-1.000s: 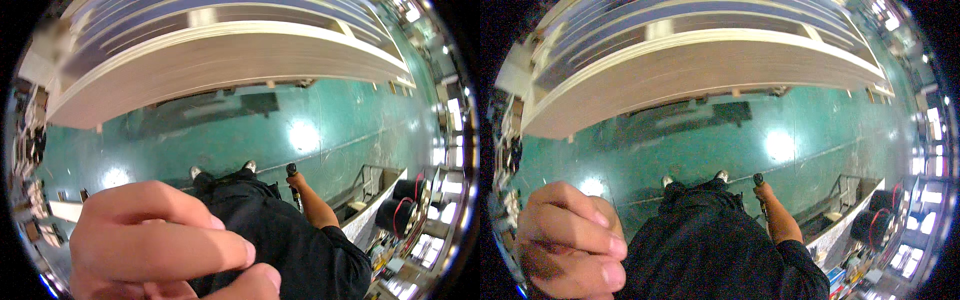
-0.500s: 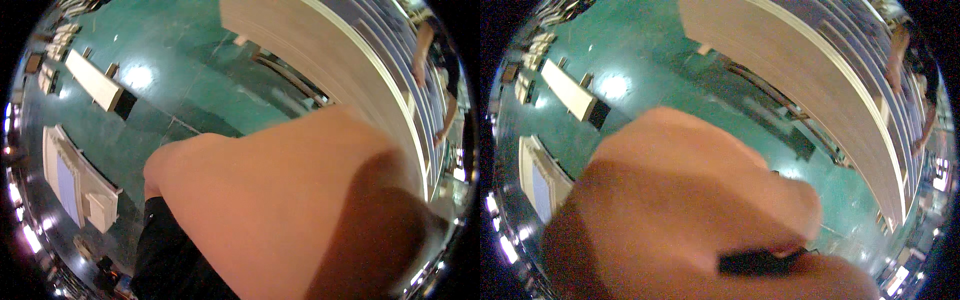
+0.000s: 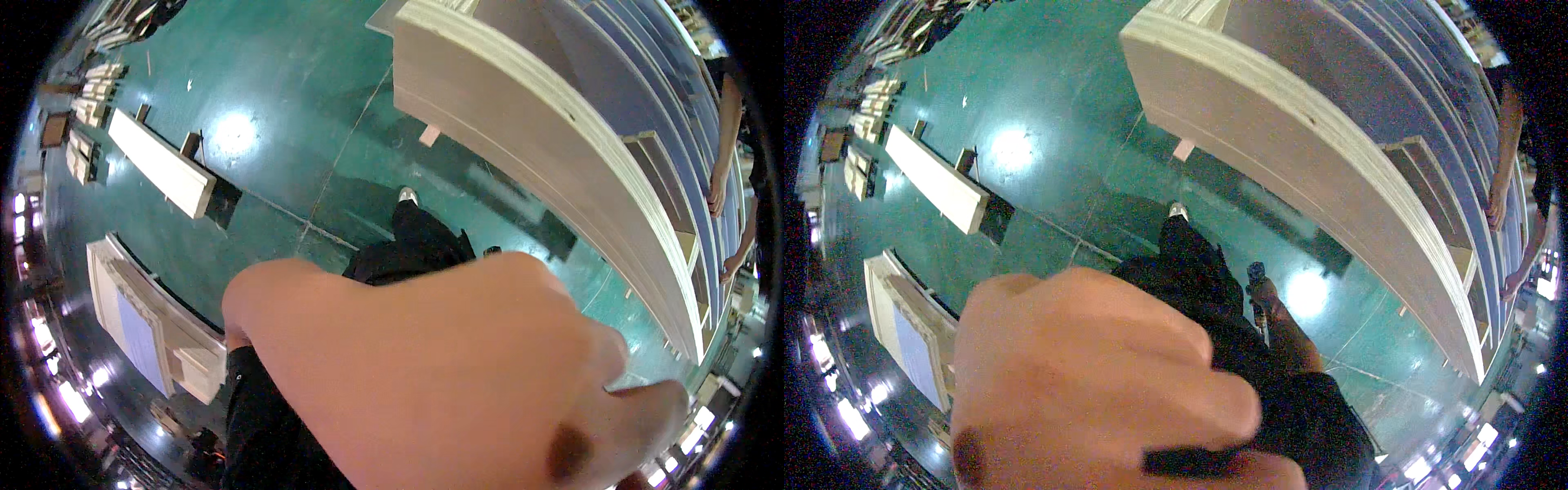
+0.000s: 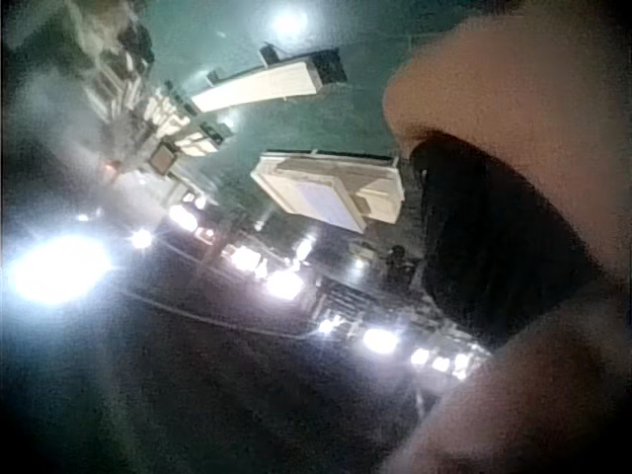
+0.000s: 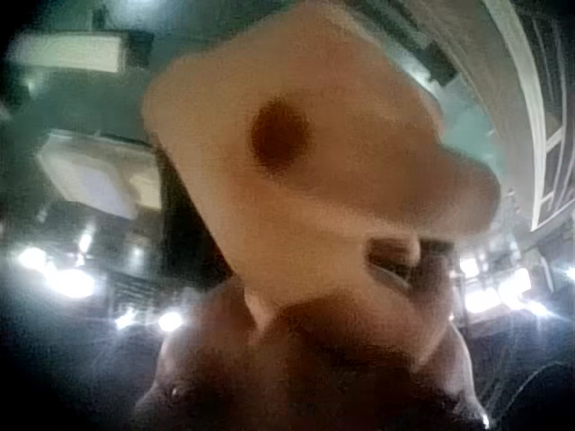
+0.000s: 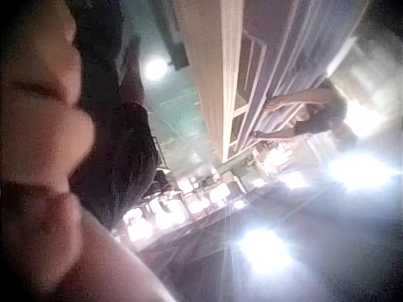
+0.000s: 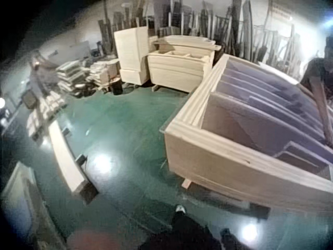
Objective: The person assembles a large wooden structure by placing thin wooden strips onto a curved frame with purple backing. They use a pneumatic nail gun to secure the strips in place, working systematically along the frame's length. The person handles the wood strips and the nail gun throughout the process.
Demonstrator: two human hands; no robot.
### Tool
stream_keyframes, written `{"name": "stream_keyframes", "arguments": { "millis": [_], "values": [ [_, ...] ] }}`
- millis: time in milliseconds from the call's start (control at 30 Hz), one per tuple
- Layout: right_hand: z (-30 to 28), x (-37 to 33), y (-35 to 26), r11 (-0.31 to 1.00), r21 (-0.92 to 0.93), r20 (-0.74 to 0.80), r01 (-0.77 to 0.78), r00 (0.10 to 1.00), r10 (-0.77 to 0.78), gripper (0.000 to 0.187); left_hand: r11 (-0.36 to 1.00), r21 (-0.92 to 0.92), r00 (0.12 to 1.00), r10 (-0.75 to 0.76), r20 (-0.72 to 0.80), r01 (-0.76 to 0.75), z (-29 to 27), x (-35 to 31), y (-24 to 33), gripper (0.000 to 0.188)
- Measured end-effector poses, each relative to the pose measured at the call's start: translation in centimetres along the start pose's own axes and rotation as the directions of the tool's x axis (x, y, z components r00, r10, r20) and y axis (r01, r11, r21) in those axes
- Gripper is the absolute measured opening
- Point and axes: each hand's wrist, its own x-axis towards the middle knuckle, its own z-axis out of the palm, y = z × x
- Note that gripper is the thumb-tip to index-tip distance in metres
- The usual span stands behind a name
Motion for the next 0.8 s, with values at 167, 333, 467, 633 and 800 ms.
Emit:
{"name": "stream_keyframes", "arguments": {
  "millis": [167,333,467,633,800],
  "values": [
    [2.3,3.0,-2.4,0.984,0.036,-0.069,0.175,0.983,-0.173,0.031,1.0,0.001,0.999,-0.024,-0.041,0.024,-9.5,-1.4,-0.2,0.017],
    [0.1,2.3,-13.8,0.943,0.325,-0.053,-0.069,0.994,0.091,0.028,0.965,0.069,0.91,-0.215,-0.354,0.255,-20.1,-9.2,-1.4,0.017],
    [1.1,-1.5,-22.2,0.592,0.749,0.185,-0.297,0.952,0.243,0.024,0.823,0.121,0.805,-0.494,-0.328,0.555,-26.7,-16.9,-6.4,0.009],
    [10.8,-6.2,-26.9,0.185,0.847,0.422,-0.499,0.841,0.339,0.019,0.75,0.151,0.764,-0.64,-0.079,0.644,-31.9,-19.7,-12.5,0.009],
    [16.4,-10.0,-36.0,0.415,0.837,0.269,-0.356,0.929,0.254,0.01,0.835,0.163,0.834,-0.544,0.096,0.525,-36.2,-15.1,-16.8,0.009]
  ]
}}
